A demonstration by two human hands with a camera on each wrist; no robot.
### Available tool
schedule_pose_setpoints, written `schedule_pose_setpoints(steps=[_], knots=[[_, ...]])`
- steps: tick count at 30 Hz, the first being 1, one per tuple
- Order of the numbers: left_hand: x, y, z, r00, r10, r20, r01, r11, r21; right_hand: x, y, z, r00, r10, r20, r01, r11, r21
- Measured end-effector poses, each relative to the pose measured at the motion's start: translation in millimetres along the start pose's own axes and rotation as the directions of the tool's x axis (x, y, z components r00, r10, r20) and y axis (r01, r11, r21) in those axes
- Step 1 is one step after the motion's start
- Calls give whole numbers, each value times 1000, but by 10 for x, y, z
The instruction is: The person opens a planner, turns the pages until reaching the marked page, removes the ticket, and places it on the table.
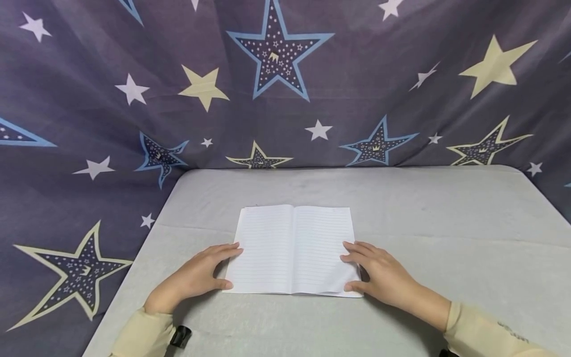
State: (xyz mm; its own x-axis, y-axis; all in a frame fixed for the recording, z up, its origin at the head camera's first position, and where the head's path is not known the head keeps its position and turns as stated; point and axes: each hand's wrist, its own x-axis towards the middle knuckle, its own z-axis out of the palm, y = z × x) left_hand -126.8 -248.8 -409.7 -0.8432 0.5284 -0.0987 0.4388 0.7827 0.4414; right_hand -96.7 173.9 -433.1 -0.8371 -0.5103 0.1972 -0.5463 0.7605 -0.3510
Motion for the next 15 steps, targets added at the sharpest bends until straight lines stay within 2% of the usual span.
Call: schedule_pose_setpoints(steps=[5, 8, 15], knots=[[7, 42, -23, 1000, -25, 9, 25, 1000, 2, 54, -23, 1, 999, -17, -37, 14, 998, -67], [10, 44, -18, 1000, -15, 10, 15, 1000, 5, 79, -35, -1, 999, -17, -41, 12, 995, -102], [10, 25, 7, 1000, -10, 3, 10, 1000, 13, 173, -63, 33, 999, 18, -39, -22, 994, -104]])
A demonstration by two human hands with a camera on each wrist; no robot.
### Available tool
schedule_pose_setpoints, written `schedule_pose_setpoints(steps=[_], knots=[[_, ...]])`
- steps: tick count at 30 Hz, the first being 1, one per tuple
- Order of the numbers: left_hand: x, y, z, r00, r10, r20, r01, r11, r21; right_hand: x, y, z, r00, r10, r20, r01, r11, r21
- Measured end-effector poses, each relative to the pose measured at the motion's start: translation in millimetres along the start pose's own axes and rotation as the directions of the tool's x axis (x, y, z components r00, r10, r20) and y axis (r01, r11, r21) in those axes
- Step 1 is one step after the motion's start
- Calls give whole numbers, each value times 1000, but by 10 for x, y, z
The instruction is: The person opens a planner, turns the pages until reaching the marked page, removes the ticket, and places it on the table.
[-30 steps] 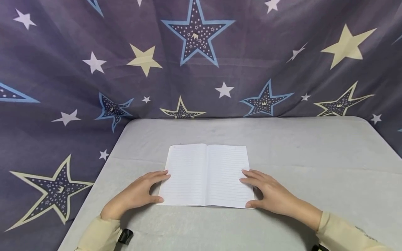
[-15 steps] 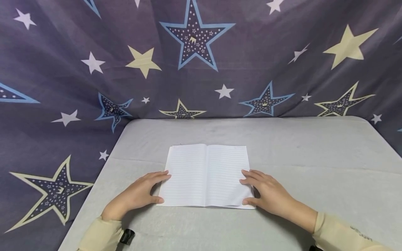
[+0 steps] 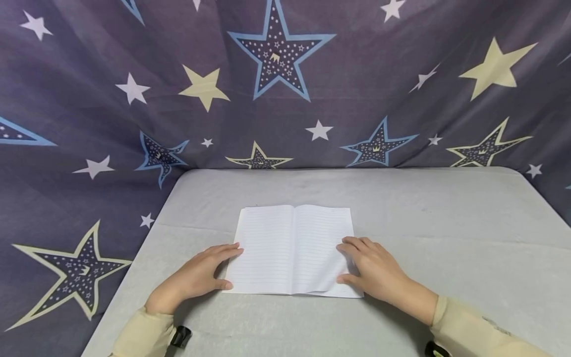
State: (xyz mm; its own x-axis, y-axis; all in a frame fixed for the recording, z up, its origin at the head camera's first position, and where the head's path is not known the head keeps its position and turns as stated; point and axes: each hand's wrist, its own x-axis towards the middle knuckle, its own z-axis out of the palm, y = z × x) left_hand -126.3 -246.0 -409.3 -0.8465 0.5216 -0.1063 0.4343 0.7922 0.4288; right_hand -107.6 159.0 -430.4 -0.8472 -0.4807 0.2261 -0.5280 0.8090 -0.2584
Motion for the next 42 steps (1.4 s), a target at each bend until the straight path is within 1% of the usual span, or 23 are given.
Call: schedule_pose_setpoints(steps=[6, 8, 11, 14, 16, 17, 20, 23, 24, 26, 30, 34, 38, 40, 42], knots=[[3, 20, -9, 1000, -3, 6, 3, 1000, 4, 103, -14, 61, 999, -16, -45, 18, 999, 45], [6, 28, -10, 1000, -14, 10, 14, 1000, 2, 129, -18, 75, 998, -11, -55, 15, 998, 68], [10, 32, -10, 999, -27, 21, 27, 1000, 4, 146, -24, 83, 998, 0, -70, 9, 993, 121], [15, 26, -6, 999, -34, 29, 34, 999, 7, 147, -25, 74, 997, 5, -80, 11, 981, 195], [18, 23, -6, 999, -28, 28, 28, 1000, 8, 140, -12, 52, 998, -7, -58, 20, 972, 234], [20, 22, -6, 999, -27, 26, 26, 1000, 6, 132, -1, 34, 999, -13, -34, 21, 969, 245], [26, 23, -6, 1000, -19, 23, 19, 1000, 5, 102, 56, -47, 996, -47, 82, 23, 962, 271], [27, 30, -12, 1000, -19, 21, 19, 1000, 12, 70, 130, -116, 981, -77, 179, 21, 955, 295], [27, 33, -14, 1000, -16, 20, 15, 1000, 15, 64, 148, -132, 977, -86, 196, 23, 952, 305], [23, 41, -21, 1000, -14, 19, 14, 1000, 16, 57, 173, -131, 975, -91, 205, 23, 950, 312], [0, 48, -26, 1000, -21, 20, 20, 1000, 15, 62, 155, -79, 983, -87, 160, 38, 957, 288], [-20, 49, -24, 1000, -26, 16, 25, 1000, 17, 88, 101, -11, 994, -73, 87, 51, 972, 230], [-14, 46, -20, 1000, -18, 8, 18, 1000, 21, 129, 34, 28, 1000, -5, 8, 4, 980, 198], [-10, 47, -21, 1000, -8, 7, 8, 1000, 24, 153, -5, 32, 999, 44, -31, -36, 975, 217], [-5, 49, -22, 1000, -6, 8, 6, 1000, 22, 177, -54, 22, 994, 91, -58, -73, 961, 269]])
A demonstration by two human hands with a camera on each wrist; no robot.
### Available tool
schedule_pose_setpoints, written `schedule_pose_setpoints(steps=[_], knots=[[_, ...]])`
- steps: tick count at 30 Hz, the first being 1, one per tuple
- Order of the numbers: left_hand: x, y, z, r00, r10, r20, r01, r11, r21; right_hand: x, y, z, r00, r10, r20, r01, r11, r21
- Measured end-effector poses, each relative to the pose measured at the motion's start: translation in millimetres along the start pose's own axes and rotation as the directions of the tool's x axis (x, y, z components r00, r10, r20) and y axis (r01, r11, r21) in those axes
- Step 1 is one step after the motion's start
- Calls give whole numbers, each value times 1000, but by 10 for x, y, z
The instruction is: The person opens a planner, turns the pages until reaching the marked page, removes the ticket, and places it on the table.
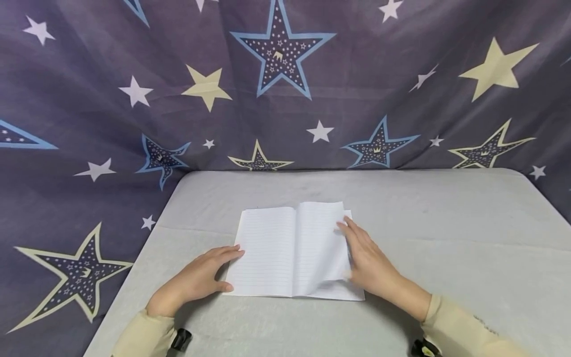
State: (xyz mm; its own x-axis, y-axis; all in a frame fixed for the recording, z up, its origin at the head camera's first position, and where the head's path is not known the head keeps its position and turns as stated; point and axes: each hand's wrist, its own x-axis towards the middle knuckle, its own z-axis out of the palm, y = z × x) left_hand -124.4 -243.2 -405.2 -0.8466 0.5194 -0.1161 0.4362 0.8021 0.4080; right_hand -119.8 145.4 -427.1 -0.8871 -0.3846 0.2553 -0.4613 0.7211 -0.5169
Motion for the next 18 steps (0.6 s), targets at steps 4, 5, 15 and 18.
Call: schedule_pose_setpoints(steps=[4, 5, 15, 18], knots=[[-7, 6, -1, 1000, 3, 1, -3, 1000, -2, 54, -177, -8, 997, 61, -53, -52, 988, 146], [-7, 8, -1, 1000, 3, 0, -3, 1000, -2, 70, -233, -8, 995, 70, -66, -56, 981, 185], [-9, -8, 14, 1000, -2, -5, 2, 1000, -10, 233, -730, 246, 998, 58, -5, -52, 939, 340], [-25, -44, 21, 1000, -6, -1, 6, 999, -34, 235, -812, 364, 995, 15, 98, -45, 950, 309]])
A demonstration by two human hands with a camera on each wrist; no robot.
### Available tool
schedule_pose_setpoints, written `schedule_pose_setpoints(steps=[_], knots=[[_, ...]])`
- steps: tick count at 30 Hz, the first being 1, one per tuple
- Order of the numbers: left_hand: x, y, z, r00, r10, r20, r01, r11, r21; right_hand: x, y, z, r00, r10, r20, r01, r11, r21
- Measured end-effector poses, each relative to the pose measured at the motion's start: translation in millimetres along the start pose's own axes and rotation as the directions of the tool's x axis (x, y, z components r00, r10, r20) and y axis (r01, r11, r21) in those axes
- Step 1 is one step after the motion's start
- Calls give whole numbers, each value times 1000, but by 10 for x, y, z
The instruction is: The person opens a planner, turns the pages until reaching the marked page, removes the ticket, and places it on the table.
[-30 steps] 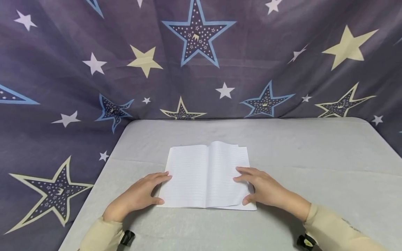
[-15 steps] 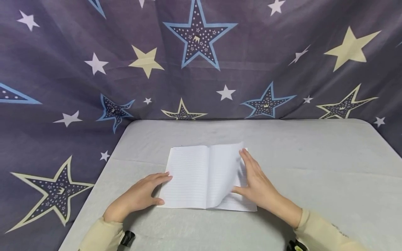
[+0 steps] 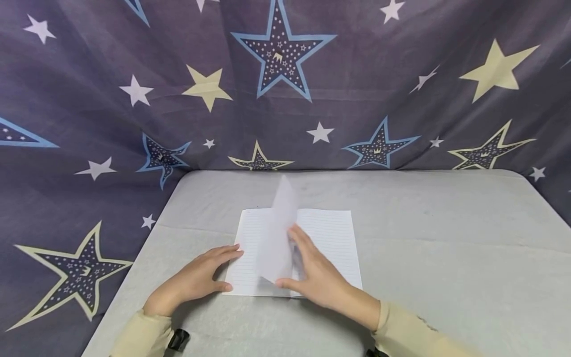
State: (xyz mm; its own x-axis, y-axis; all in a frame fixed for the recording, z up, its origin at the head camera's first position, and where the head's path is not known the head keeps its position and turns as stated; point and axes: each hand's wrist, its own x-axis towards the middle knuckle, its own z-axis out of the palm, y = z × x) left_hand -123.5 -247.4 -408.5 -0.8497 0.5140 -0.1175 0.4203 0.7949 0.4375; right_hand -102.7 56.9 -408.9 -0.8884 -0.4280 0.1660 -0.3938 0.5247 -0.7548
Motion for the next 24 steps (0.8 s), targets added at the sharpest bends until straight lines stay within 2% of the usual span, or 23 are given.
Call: schedule_pose_setpoints(steps=[5, 12, 15, 19, 21, 24], knots=[[-48, -87, -44, 1000, -16, -9, 16, 999, -34, -38, -22, 130, 988, -3, 154, 19, 995, -103], [-99, -218, -129, 996, -77, -47, 77, 997, -18, -106, -20, 130, 964, -44, 262, 114, 959, -258], [-92, -209, -145, 992, -91, -91, 89, 996, -27, -123, -10, 116, 950, -64, 306, 162, 938, -306], [-43, -127, -111, 987, -57, -148, 54, 998, -29, -144, 12, 91, 927, -71, 367, 208, 914, -349], [-10, -75, -76, 991, -26, -129, 22, 999, -37, -158, 28, 62, 913, -79, 400, 231, 908, -349], [35, -3, -26, 999, -6, -44, 3, 998, -59, -189, 43, -9, 893, -96, 439, 258, 910, -325]])
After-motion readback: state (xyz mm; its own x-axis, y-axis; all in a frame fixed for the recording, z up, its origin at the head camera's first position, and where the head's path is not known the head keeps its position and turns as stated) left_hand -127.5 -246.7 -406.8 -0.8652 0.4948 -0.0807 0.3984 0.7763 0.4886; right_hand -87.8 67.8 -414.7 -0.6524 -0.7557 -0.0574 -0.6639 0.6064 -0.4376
